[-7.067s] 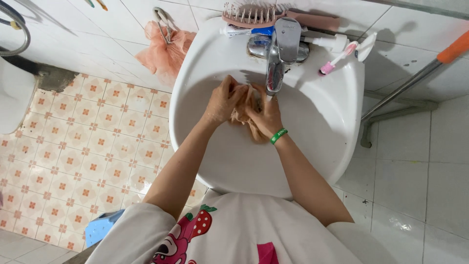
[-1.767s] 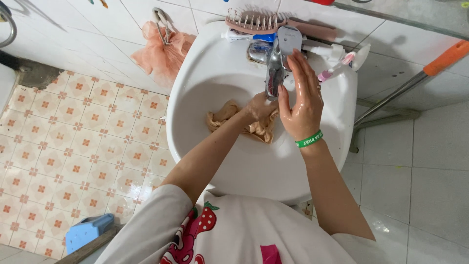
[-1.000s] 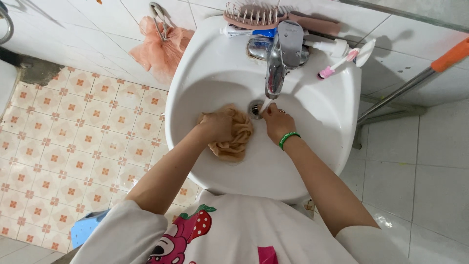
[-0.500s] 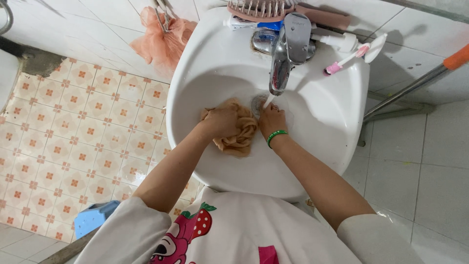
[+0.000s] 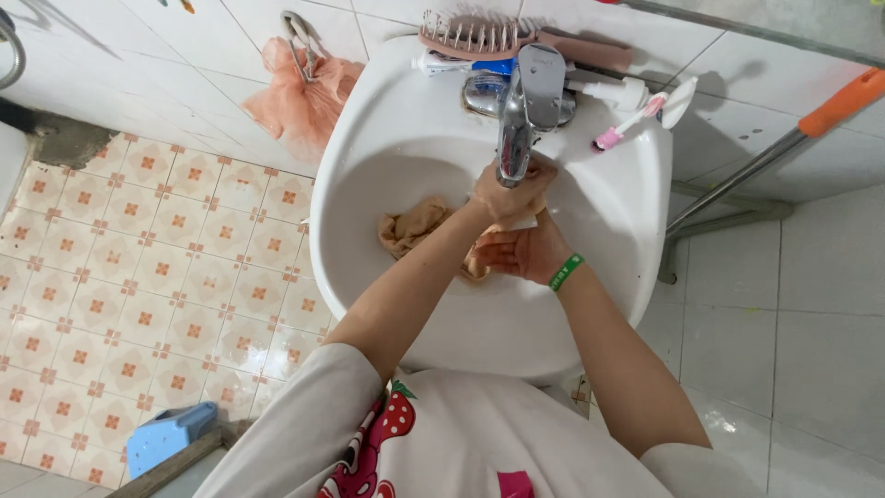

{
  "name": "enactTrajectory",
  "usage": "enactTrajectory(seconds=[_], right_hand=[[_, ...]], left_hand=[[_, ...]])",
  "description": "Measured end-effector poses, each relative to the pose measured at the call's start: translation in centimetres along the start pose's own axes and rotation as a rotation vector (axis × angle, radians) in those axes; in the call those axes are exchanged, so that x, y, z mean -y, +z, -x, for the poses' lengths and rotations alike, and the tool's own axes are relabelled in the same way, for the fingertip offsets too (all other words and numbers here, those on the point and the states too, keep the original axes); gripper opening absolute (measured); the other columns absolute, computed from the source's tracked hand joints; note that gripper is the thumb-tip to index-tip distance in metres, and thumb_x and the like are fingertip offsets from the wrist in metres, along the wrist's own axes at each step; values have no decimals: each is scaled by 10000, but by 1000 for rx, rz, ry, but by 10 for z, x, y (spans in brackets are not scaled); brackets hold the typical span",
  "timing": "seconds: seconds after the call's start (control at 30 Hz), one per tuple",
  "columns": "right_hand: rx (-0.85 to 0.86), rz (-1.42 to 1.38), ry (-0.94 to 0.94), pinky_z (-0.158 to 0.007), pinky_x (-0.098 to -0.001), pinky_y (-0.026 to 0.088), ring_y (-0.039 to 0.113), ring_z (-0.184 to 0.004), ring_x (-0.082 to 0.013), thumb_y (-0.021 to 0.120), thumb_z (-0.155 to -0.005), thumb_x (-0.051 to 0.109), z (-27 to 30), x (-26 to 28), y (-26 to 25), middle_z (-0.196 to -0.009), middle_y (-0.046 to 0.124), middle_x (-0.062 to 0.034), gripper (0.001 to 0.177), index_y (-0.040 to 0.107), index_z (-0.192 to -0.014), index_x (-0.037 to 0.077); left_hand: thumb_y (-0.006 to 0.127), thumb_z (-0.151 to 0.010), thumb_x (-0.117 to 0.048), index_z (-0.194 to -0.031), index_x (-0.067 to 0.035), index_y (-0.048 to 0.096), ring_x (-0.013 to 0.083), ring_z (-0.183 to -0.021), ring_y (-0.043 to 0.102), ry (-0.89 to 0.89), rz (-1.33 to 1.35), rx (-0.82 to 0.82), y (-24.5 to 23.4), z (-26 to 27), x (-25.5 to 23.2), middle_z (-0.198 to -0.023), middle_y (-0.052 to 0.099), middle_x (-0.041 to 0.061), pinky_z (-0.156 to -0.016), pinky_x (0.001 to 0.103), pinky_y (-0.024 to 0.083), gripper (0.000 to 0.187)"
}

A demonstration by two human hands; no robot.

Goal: Hand-washing a small tan piece of cloth in a bathroom sink with running water.

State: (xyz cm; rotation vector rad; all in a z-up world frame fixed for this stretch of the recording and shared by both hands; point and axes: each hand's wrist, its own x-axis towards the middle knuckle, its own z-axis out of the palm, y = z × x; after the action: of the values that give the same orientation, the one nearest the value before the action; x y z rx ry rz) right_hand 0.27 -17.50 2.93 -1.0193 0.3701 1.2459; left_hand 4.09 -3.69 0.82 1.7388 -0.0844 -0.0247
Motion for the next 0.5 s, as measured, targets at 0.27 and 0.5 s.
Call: enactTrajectory(seconds=[0.27,0.5], right_hand=[[626,-134,-451,-1237,-481,380,497,-1408,-385,448,-989,677,-101,-44,-6,-1498,489,-242,857,418,-1459,-39],[605,-553,-671,-1246,-449,379,520,-1415,-328,410,-1067,595,-140,-36,0,-1501,538,-197,680,459,-1531,101]], left_hand=[[772,-913,-368,-961,-112,763,200,-783,731,74,-310,124,21,64,-36,-932,767,44,-770,360,594,261],[826,-812,-153,-1084,-116,759,237,-992,685,470,-436,-73,-14,52,20,-1046,721,38,-929,421,524,283]])
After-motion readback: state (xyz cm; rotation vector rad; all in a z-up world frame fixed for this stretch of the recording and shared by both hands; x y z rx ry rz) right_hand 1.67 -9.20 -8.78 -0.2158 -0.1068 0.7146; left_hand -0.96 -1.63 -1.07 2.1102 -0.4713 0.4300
